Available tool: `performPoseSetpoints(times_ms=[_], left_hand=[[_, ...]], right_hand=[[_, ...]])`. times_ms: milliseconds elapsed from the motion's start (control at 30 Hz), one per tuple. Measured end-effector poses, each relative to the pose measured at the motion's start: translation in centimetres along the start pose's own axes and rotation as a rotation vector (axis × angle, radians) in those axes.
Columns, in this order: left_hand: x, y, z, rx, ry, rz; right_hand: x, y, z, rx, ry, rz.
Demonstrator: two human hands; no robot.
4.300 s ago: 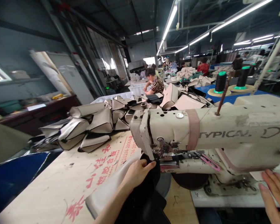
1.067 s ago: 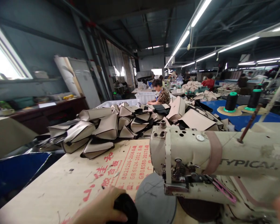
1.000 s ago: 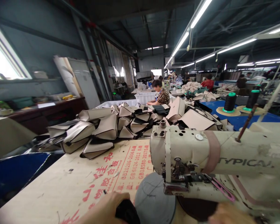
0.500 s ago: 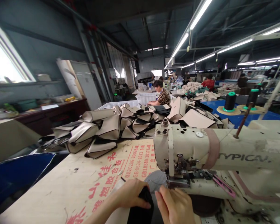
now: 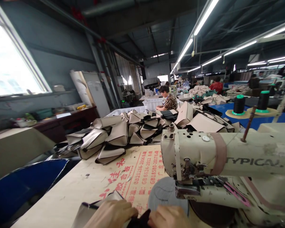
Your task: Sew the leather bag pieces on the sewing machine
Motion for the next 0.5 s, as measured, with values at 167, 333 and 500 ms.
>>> performPoseSetpoints(times_ms=[167, 333, 500], left_hand=[[6.2, 5.5, -2.4, -0.083, 0.202, -0.294], [5.1, 6.8, -3.4, -0.091, 0.218, -0.278], [5.9, 0.5, 1.5, 0.148, 0.034, -0.310]], right_hand=[[2.2, 1.5, -3.5, -0.335, -0.047, -0.474], [0.0, 2.0, -3.5, -0.612, 0.098, -0.550], [1.0, -1.0, -3.5, -0.751, 0.314, -0.388]])
Point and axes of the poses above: each hand's wrist, its own y-axis towards the middle knuckle, its own x-axis out of the back of the hand, z = x × y, the point moved 2 cm from there along y, towards the middle knuckle, and after that the axes turned 9 degrees about -x, right-handed, at the moved point
